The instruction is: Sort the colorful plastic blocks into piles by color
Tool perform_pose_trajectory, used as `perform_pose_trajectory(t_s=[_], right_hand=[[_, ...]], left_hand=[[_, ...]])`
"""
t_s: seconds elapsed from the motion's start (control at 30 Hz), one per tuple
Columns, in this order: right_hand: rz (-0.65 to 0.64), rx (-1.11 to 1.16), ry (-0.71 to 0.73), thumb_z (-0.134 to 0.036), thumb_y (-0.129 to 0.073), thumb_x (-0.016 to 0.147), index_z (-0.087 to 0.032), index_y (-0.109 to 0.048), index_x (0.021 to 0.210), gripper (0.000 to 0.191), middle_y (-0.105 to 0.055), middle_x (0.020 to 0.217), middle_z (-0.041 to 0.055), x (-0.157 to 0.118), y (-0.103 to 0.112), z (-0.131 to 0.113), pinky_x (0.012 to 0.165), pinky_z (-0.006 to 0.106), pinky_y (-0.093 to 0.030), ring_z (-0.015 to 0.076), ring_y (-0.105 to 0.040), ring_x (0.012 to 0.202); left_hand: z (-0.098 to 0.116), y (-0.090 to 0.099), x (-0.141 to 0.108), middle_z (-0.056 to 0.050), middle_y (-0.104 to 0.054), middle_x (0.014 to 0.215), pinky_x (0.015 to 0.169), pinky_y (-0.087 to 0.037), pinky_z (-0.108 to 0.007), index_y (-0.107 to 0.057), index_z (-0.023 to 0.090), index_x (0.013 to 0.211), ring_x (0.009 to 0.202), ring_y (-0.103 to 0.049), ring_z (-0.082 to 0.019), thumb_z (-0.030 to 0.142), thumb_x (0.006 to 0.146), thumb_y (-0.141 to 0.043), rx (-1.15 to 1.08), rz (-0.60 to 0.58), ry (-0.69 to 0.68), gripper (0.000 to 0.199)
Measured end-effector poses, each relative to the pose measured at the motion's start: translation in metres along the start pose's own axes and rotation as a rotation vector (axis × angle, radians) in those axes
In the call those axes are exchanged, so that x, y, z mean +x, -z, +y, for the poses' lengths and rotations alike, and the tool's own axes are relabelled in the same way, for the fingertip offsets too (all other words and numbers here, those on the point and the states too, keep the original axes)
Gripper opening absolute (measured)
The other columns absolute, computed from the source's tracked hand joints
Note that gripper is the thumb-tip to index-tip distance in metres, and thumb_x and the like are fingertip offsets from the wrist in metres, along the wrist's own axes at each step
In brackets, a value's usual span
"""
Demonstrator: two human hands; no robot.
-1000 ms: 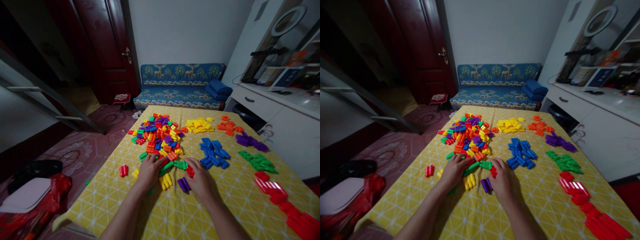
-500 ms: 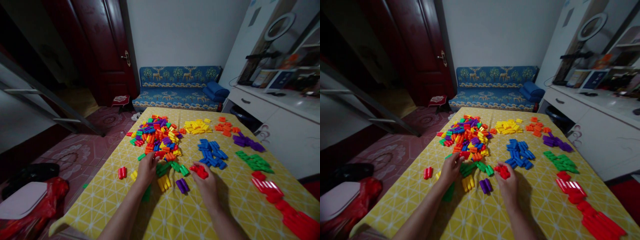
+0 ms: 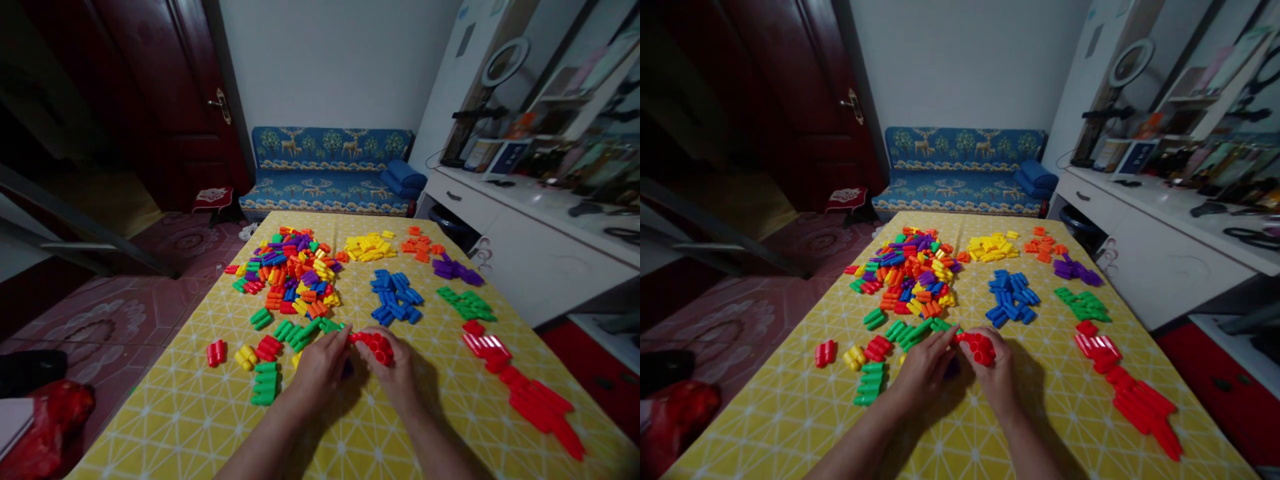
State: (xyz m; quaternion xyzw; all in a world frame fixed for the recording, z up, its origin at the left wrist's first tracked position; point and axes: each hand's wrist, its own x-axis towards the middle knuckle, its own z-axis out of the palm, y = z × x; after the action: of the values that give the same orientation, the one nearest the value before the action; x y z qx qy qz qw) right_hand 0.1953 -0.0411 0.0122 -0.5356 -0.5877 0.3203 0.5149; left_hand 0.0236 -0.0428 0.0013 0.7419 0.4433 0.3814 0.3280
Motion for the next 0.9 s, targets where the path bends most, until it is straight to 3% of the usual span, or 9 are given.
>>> perform_pose_trajectory(t_s=[0.13,0.23,0.33,0.5,0.6,0.8,0.9], right_hand=[[0.138,-0.427,0.199,-0.032,-0.06,0.081,-0.024,-0.069,0.092,0.016,-0.07,0.093,0.0069,-0.003,0.072,0.017,0.081,0.036,-0.052,0.0238,-0.066,0.088],[0.165,-0.847,0.22,-0.027,-0.053,0.079,-0.028,-0.07,0.099,0.027,-0.07,0.106,0.0073,-0.015,0.137,0.045,0.076,0.039,-0.052,0.0263,-0.067,0.091],[0.155,-1.107,0.233,-0.033,-0.056,0.073,-0.029,-0.068,0.101,0.031,-0.067,0.117,0.0115,-0.029,0.181,0.071,0.072,0.044,-0.05,0.0311,-0.067,0.089],[0.165,-1.311,0.291,-0.044,-0.058,0.067,-0.03,-0.053,0.126,0.061,-0.057,0.135,0.0188,-0.047,0.196,0.093,0.089,0.06,-0.038,0.0444,-0.051,0.122],[0.117,-1.35,0.317,-0.044,-0.054,0.069,-0.028,-0.052,0.128,0.061,-0.049,0.144,0.0188,-0.05,0.198,0.096,0.088,0.063,-0.034,0.0456,-0.043,0.13],[0.103,-1.182,0.292,-0.028,-0.043,0.077,-0.025,-0.06,0.117,0.044,-0.06,0.134,0.0141,-0.015,0.21,0.086,0.095,0.053,-0.039,0.0345,-0.057,0.118],[0.06,-1.102,0.255,-0.035,-0.039,0.087,-0.018,-0.059,0.121,0.043,-0.066,0.122,0.0153,0.014,0.208,0.09,0.096,0.045,-0.044,0.0292,-0.06,0.113]], left_hand=[[-0.006,0.007,-0.003,-0.013,-0.069,0.1,0.075,-0.049,-0.031,-0.063,0.024,0.13,0.086,-0.064,-0.023,0.032,0.095,-0.046,0.012,0.037,0.0,0.039],[-0.007,0.009,-0.003,-0.013,-0.069,0.092,0.072,-0.048,-0.03,-0.069,0.024,0.121,0.08,-0.063,-0.022,0.035,0.094,-0.049,-0.066,0.09,0.011,0.035],[-0.006,0.008,-0.003,-0.012,-0.068,0.089,0.072,-0.048,-0.03,-0.072,0.025,0.116,0.079,-0.062,-0.022,0.038,0.092,-0.053,-0.141,0.108,0.033,0.033],[-0.008,0.007,-0.003,-0.011,-0.067,0.09,0.072,-0.046,-0.03,-0.075,0.026,0.108,0.079,-0.061,-0.021,0.039,0.093,-0.052,-0.163,0.048,0.045,0.03],[-0.009,0.008,-0.004,-0.011,-0.068,0.093,0.075,-0.047,-0.031,-0.075,0.026,0.106,0.082,-0.061,-0.022,0.04,0.093,-0.053,-0.187,0.051,0.059,0.03],[-0.009,0.008,-0.004,-0.011,-0.069,0.092,0.074,-0.047,-0.031,-0.075,0.027,0.105,0.082,-0.062,-0.022,0.038,0.095,-0.049,-0.146,0.051,0.028,0.03],[-0.011,0.007,-0.004,-0.011,-0.068,0.091,0.072,-0.048,-0.03,-0.074,0.027,0.107,0.081,-0.063,-0.021,0.035,0.096,-0.047,-0.104,0.047,0.001,0.03]])
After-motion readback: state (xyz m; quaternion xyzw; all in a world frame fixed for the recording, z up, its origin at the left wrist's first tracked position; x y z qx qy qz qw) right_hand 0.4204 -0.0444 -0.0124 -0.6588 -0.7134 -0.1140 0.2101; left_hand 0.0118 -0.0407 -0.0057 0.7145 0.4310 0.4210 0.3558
